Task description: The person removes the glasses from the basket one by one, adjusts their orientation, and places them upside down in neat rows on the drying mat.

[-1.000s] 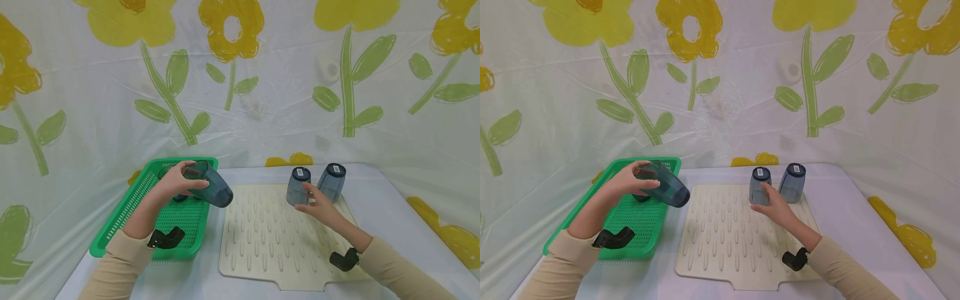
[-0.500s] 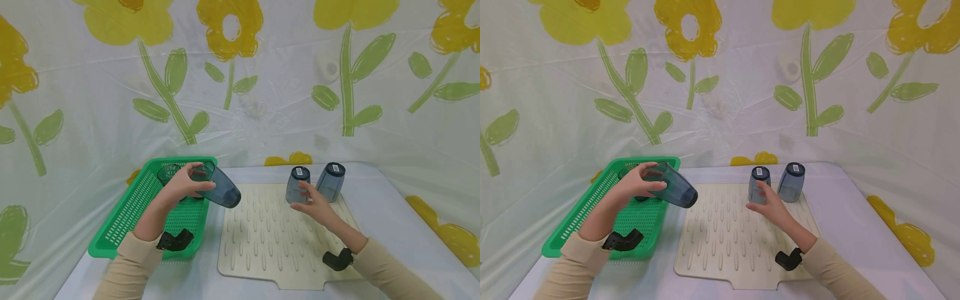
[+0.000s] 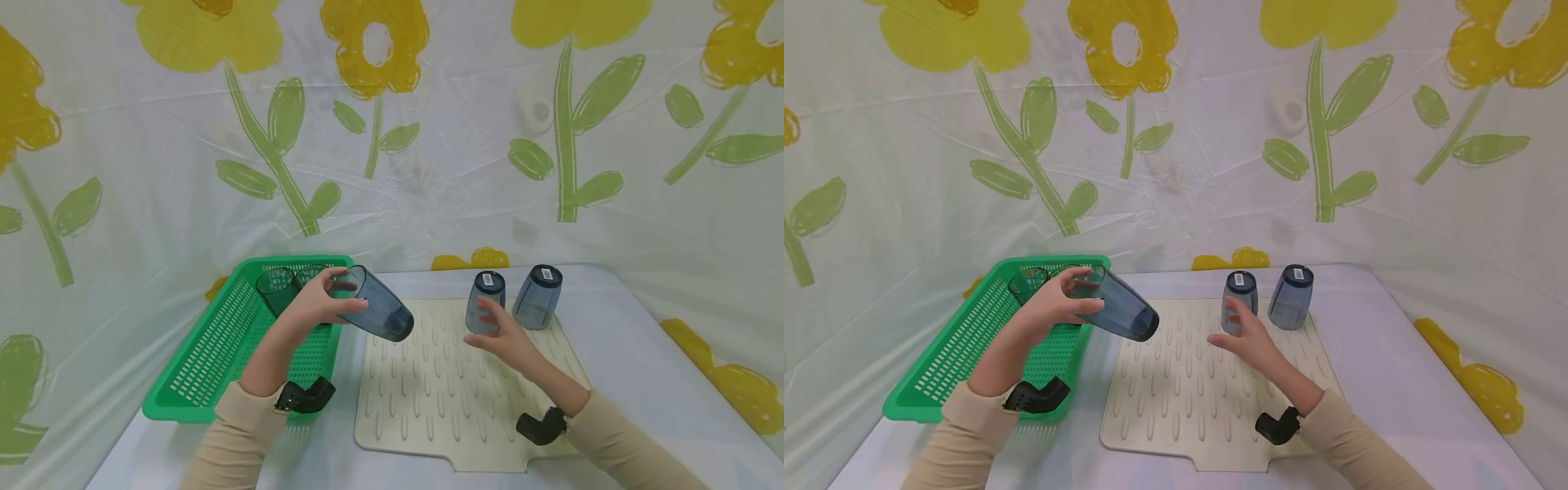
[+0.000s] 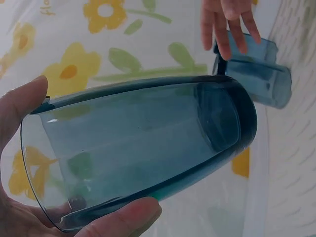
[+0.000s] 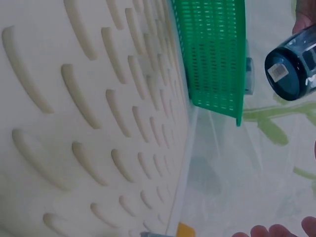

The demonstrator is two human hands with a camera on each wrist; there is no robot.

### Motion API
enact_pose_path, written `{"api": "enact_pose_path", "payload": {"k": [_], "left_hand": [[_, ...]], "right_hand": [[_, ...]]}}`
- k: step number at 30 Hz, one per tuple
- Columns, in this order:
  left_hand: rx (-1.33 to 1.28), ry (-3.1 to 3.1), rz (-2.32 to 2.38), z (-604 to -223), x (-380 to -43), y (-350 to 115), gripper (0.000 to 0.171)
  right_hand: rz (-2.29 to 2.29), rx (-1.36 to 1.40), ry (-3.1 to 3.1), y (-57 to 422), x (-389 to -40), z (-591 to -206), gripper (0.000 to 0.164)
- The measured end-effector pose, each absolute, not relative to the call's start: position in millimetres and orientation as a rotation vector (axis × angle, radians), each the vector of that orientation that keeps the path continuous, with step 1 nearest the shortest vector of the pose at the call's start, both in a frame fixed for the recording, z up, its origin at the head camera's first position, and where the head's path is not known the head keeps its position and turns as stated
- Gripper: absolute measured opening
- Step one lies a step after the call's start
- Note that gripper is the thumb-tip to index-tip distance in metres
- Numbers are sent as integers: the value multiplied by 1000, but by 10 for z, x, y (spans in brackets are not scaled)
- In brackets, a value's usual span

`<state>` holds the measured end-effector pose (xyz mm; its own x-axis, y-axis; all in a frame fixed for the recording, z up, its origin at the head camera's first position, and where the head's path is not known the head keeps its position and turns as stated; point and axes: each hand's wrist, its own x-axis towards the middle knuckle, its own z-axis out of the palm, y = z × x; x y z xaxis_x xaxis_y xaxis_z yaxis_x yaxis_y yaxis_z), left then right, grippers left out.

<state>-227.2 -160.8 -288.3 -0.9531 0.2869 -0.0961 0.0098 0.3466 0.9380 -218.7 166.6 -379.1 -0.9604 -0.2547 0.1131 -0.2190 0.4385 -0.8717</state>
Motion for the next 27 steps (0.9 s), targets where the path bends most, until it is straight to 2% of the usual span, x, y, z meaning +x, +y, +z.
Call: {"api": "enact_pose_path", "payload": {"k": [27], "left_hand": [[262, 2184, 1878, -3067, -2271, -1329, 79]], "right_hand": [[-1708, -422, 2535, 1436, -2135, -3838, 77]]}}
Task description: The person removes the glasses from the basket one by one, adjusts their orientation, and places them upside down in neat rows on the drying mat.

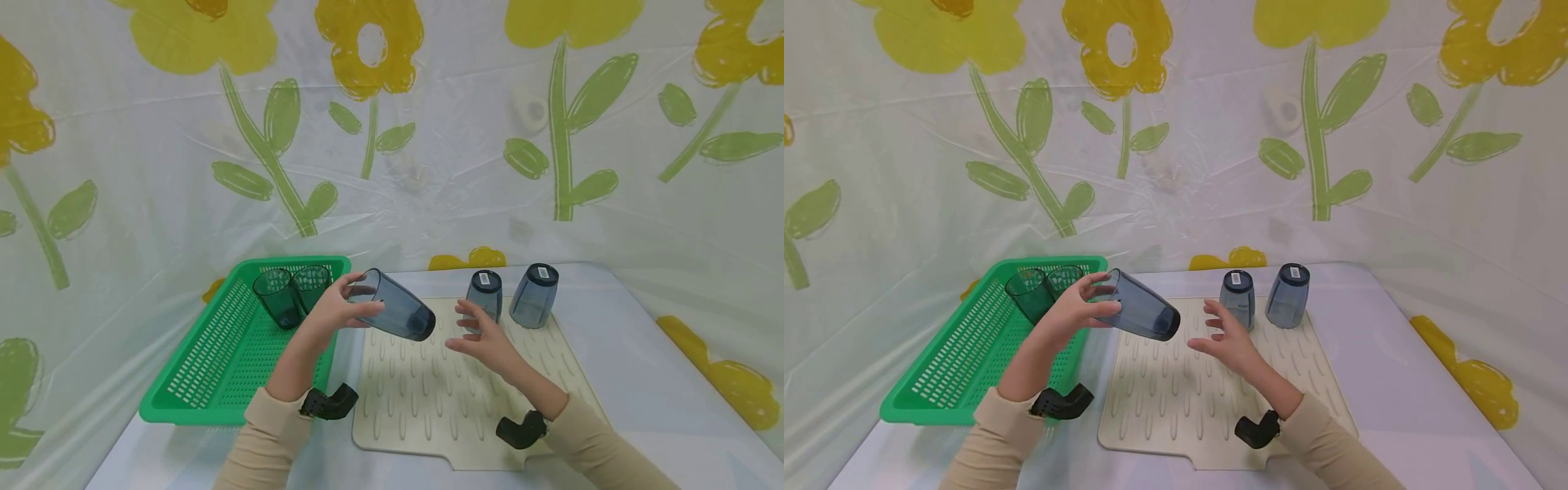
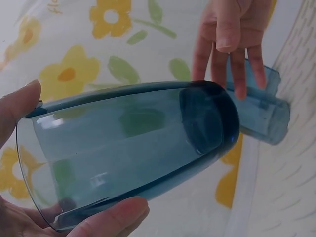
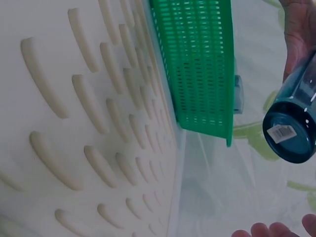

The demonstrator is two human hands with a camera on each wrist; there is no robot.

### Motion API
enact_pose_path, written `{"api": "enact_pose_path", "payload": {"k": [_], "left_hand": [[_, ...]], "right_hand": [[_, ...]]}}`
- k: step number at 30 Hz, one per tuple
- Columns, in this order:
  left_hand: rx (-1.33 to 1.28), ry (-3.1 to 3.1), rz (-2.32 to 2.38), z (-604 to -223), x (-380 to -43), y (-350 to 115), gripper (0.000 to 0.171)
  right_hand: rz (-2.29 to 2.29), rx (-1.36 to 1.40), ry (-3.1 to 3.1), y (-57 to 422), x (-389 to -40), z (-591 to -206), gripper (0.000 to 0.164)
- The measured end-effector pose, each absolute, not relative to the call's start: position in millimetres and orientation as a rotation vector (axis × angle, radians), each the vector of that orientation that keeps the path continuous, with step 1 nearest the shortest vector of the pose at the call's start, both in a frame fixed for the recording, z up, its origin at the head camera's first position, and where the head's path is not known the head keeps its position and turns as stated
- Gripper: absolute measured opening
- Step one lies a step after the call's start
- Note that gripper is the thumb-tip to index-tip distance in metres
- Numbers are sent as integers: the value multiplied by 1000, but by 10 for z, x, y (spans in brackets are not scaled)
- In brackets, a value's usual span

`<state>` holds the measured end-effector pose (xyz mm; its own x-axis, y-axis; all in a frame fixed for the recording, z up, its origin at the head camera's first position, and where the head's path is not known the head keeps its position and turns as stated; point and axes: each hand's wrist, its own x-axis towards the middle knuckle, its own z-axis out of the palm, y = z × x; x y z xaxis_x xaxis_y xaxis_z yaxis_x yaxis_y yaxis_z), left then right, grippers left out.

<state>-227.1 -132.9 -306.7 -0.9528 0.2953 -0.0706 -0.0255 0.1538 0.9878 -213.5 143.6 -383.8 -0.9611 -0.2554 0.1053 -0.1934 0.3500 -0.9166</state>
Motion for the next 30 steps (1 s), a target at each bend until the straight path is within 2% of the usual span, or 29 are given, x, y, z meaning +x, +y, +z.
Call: {"api": "enact_pose_path", "payload": {"k": [20, 30], "left_hand": [[246, 2002, 2101, -3220, -2275, -1193, 76], [292, 1835, 2204, -3338, -2290, -1182, 81]], "right_hand": [[-1796, -433, 2443, 1328, -2106, -3826, 74], [-1857, -460, 2401, 1282, -2136, -3832, 73]]}}
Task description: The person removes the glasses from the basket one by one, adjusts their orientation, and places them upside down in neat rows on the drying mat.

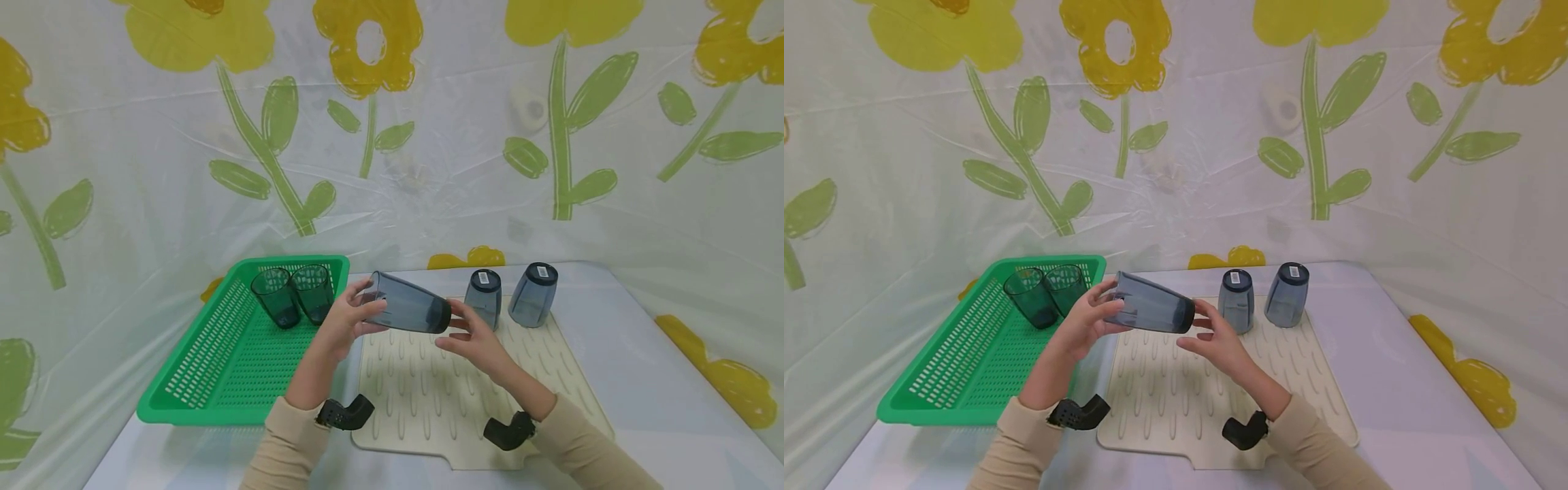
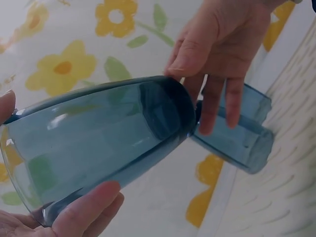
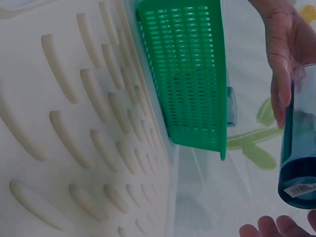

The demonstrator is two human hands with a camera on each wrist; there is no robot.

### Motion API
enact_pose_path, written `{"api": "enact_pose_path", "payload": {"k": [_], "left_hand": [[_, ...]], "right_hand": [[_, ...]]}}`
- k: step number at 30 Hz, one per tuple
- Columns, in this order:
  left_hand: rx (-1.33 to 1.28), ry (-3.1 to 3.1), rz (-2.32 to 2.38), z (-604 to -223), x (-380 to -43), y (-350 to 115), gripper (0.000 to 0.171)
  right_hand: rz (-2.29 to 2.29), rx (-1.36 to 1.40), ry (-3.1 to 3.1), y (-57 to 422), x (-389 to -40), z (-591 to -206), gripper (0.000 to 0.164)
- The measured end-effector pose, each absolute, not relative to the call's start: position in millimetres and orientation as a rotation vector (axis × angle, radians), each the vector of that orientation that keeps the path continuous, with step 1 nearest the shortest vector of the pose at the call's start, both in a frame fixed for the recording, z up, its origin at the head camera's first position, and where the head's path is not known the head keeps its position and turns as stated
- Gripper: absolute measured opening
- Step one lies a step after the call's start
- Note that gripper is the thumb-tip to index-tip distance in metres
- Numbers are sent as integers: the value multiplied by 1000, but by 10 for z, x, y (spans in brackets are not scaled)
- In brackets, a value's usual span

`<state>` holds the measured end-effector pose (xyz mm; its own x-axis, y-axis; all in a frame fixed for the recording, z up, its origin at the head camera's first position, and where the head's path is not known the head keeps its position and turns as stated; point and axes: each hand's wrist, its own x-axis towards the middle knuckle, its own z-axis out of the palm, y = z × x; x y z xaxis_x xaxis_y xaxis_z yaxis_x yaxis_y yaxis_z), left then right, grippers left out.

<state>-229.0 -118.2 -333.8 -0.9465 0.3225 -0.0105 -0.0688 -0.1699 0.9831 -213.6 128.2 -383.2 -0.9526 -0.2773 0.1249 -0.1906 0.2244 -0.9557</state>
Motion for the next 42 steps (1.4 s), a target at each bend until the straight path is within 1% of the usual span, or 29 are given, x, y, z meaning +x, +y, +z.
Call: {"api": "enact_pose_path", "payload": {"k": [8, 15, 19, 33, 39, 42], "left_hand": [[287, 1717, 2270, -3447, -2305, -1123, 77], [296, 1659, 2330, -3506, -2314, -1054, 79], [261, 1636, 2351, -3534, -2316, -1022, 78], [280, 1616, 2274, -3534, -2301, -994, 75], [280, 1722, 2208, -3547, -2297, -1002, 72], [269, 1766, 2182, -3547, -2292, -1007, 73]], "right_hand": [[-1918, -479, 2351, 1290, -2133, -3826, 73], [-1953, -408, 2325, 1313, -2161, -3803, 72], [-1968, -357, 2284, 1328, -2180, -3789, 71], [-2023, -337, 2203, 1422, -2201, -3745, 70], [-2044, -370, 2148, 1444, -2224, -3715, 69], [-2049, -382, 2146, 1457, -2240, -3700, 69]]}}
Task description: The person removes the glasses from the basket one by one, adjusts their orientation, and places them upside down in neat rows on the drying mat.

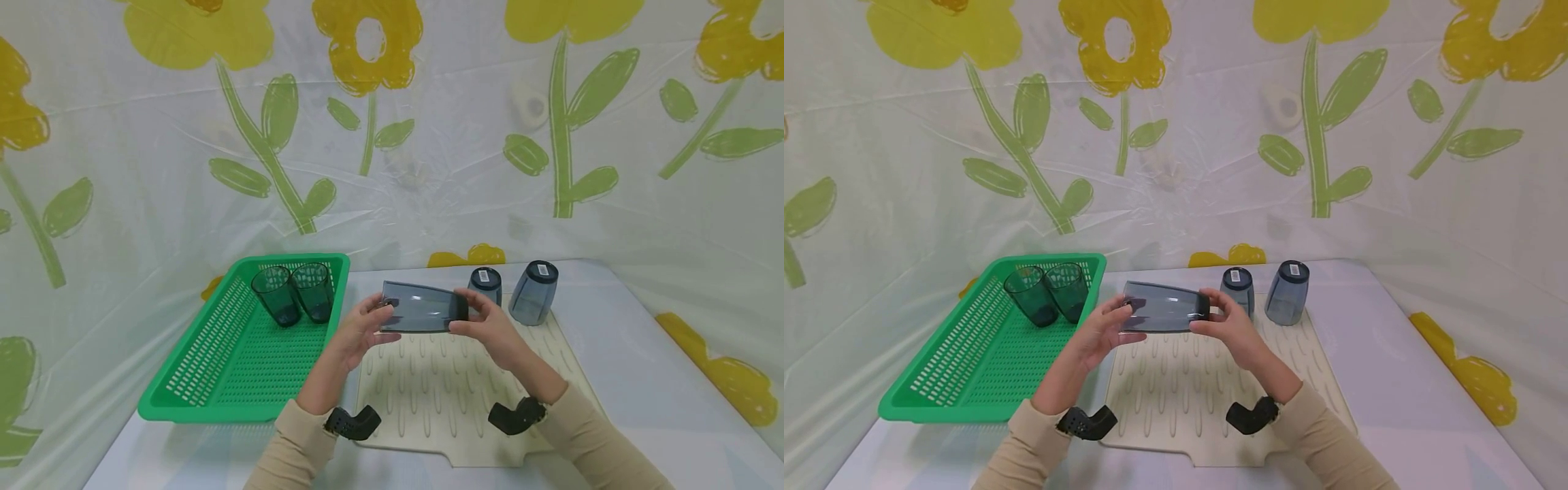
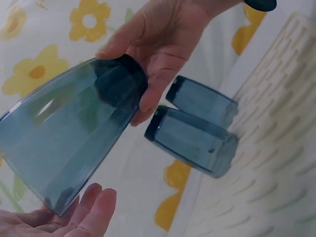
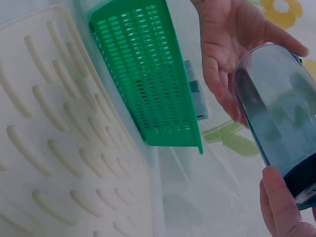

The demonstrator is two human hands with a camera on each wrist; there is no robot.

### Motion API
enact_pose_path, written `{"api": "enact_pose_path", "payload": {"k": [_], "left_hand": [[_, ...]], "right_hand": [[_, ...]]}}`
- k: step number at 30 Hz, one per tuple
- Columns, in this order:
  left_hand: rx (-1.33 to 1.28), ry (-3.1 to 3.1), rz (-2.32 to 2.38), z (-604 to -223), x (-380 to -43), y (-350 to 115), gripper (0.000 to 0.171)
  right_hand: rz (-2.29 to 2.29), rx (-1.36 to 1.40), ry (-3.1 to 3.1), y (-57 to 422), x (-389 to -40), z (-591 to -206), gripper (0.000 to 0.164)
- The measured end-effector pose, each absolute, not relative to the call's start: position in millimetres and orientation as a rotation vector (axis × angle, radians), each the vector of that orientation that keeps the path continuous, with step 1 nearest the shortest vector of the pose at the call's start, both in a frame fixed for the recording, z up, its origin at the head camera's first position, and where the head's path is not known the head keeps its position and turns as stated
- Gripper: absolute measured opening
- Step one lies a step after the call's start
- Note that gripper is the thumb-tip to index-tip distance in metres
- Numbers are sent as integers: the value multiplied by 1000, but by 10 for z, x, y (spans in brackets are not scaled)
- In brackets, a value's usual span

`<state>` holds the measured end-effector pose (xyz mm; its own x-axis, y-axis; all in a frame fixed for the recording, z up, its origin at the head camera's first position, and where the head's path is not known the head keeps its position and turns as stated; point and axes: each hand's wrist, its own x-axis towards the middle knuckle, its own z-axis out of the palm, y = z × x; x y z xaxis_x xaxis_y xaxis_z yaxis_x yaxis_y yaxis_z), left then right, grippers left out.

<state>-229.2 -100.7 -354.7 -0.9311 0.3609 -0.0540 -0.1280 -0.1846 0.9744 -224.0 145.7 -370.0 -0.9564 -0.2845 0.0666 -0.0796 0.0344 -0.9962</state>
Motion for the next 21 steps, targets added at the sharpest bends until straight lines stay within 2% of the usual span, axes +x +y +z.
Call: {"api": "enact_pose_path", "payload": {"k": [5, 11, 17, 21], "left_hand": [[260, 1801, 2128, -3543, -2283, -1045, 80], [261, 1868, 2024, -3526, -2265, -1088, 78], [268, 1909, 1972, -3547, -2247, -1098, 99], [249, 1982, 1943, -3545, -2226, -1091, 96]], "right_hand": [[-2029, -377, 2170, 1479, -2276, -3673, 68], [-2033, -380, 2163, 1505, -2311, -3616, 68], [-2054, -371, 2174, 1491, -2336, -3505, 66], [-2026, -397, 2230, 1456, -2373, -3424, 65]]}}
